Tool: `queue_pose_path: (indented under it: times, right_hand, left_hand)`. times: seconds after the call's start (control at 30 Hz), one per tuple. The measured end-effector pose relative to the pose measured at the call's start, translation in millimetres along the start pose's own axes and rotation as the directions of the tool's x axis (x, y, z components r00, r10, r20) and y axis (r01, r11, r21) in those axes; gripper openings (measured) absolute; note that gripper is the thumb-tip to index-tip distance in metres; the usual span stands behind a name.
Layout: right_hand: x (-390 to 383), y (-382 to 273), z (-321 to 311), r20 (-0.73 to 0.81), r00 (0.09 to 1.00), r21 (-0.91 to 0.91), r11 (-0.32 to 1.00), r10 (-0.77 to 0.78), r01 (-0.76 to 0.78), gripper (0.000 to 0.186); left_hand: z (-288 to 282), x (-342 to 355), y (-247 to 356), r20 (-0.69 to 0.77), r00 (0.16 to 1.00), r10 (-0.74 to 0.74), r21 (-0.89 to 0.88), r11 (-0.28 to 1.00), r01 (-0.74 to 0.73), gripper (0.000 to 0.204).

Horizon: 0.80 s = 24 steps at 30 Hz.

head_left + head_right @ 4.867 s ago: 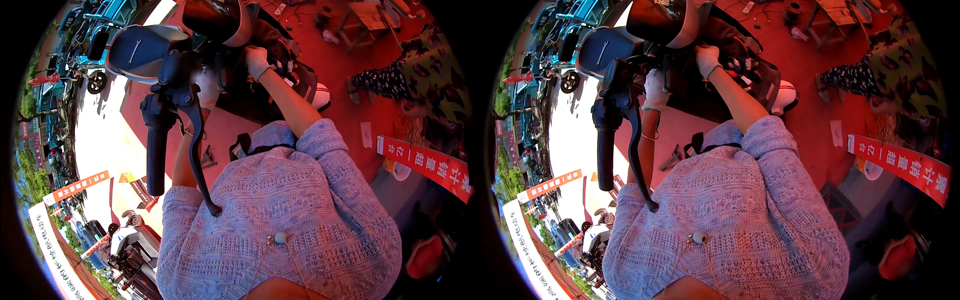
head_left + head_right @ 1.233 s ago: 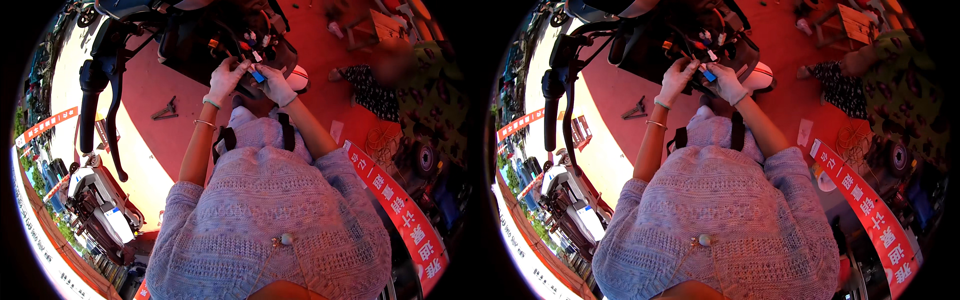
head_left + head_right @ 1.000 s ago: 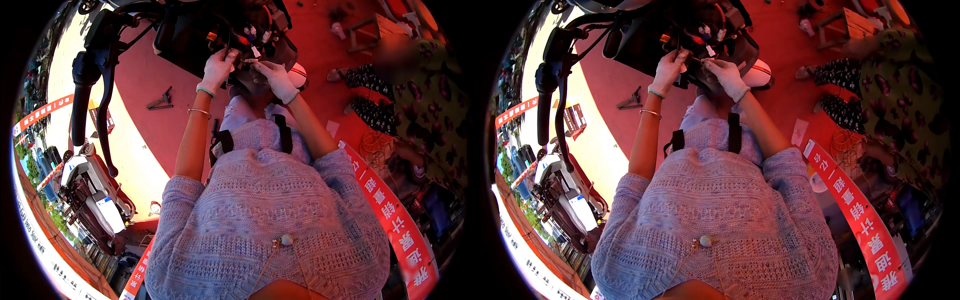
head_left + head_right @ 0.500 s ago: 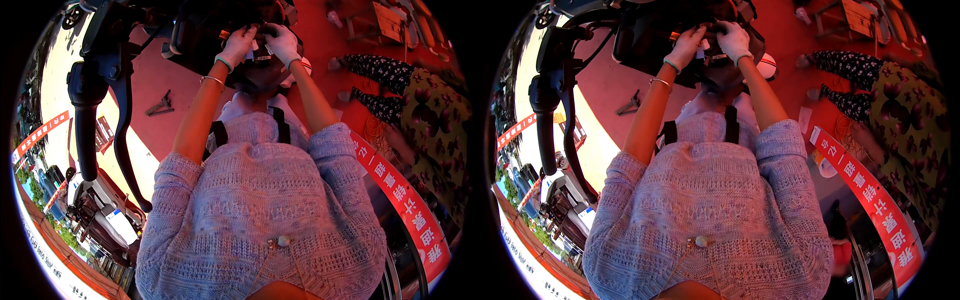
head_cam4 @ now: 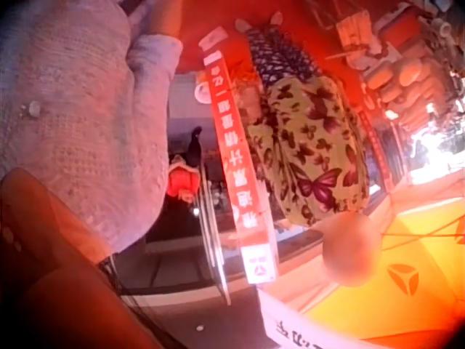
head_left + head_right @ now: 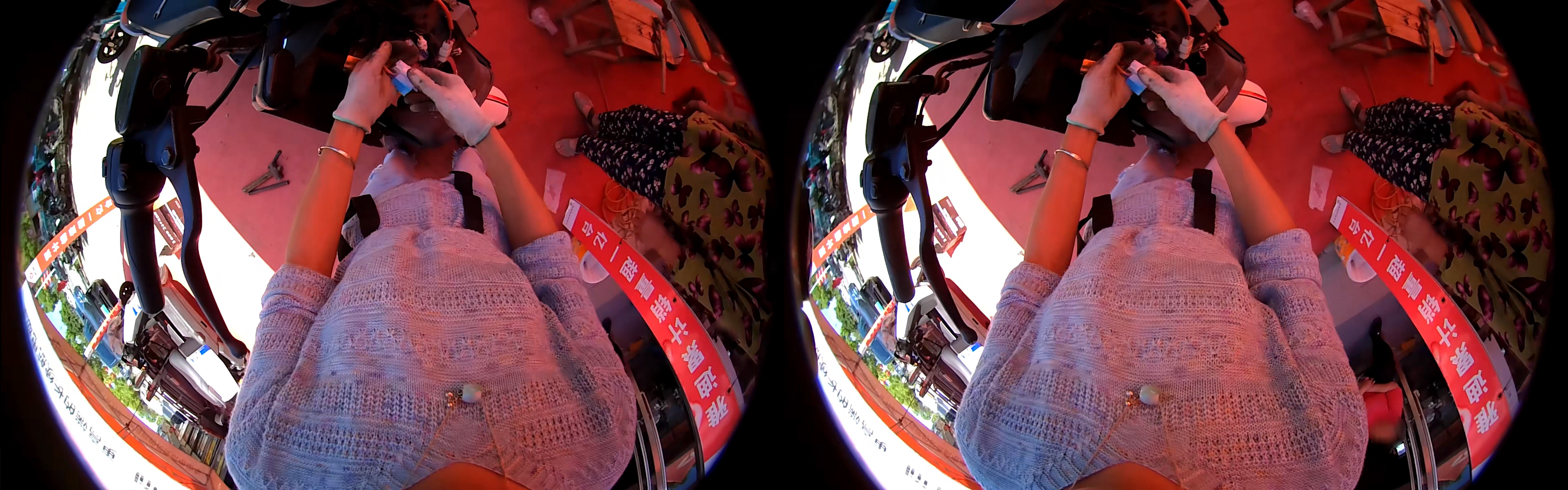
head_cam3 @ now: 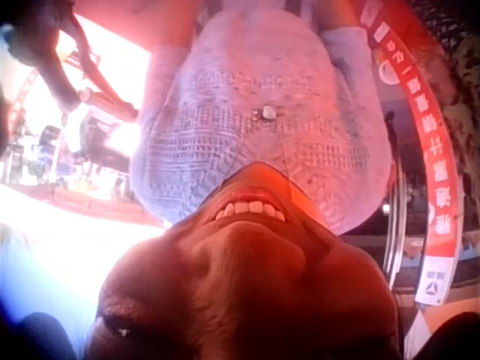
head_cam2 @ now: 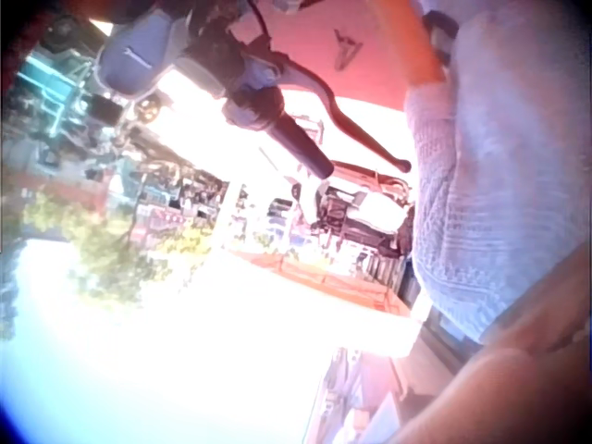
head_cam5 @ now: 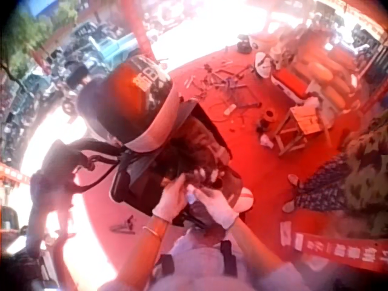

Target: The person repairs the electrical system of an electric scooter in a workshop. They connect wires under the seat, test the handlebar controls and digital display, and use pliers to strip and secure wire connections.

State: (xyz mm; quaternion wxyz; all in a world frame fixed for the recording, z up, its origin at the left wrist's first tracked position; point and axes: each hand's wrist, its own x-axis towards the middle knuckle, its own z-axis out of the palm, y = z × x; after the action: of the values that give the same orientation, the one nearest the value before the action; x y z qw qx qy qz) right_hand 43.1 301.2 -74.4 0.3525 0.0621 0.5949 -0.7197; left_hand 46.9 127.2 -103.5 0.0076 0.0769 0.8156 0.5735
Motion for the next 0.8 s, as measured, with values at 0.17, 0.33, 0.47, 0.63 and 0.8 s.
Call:
queue_pose_path:
  times: [0.17, 0.33, 0.47, 0.63, 0.8]
  right_hand:
    - [3, 29, -14, 0.026, 0.998, 0.113, 0.992, -0.056, 0.053, 0.029]
    - [-7, 7, 2, 0.159, 0.986, 0.132, 0.989, 0.050, -0.072, 0.028]
    - [-6, 7, 8, 0.077, 0.993, 0.213, 0.971, 0.094, -0.108, 0.025]
    - [-3, -5, -17, -0.131, 0.981, 0.107, 0.982, -0.141, 0.156, 0.020]
    - [15, 8, -25, -0.365, 0.854, 0.018, 0.914, -0.371, 0.405, 0.026]
  left_hand:
    - [7, -3, 42, 0.066, 0.876, -0.478, -0.550, 0.715, 0.432, 0.035]
    - [13, 0, 51, -0.046, 0.885, -0.462, -0.423, 0.812, 0.402, 0.035]
    - [17, 7, 53, -0.066, 0.903, -0.425, -0.353, 0.856, 0.377, 0.037]
    - [9, 12, 41, -0.045, 0.882, -0.468, -0.198, 0.870, 0.451, 0.035]
    - [13, 8, 47, 0.006, 0.877, -0.480, -0.285, 0.840, 0.461, 0.030]
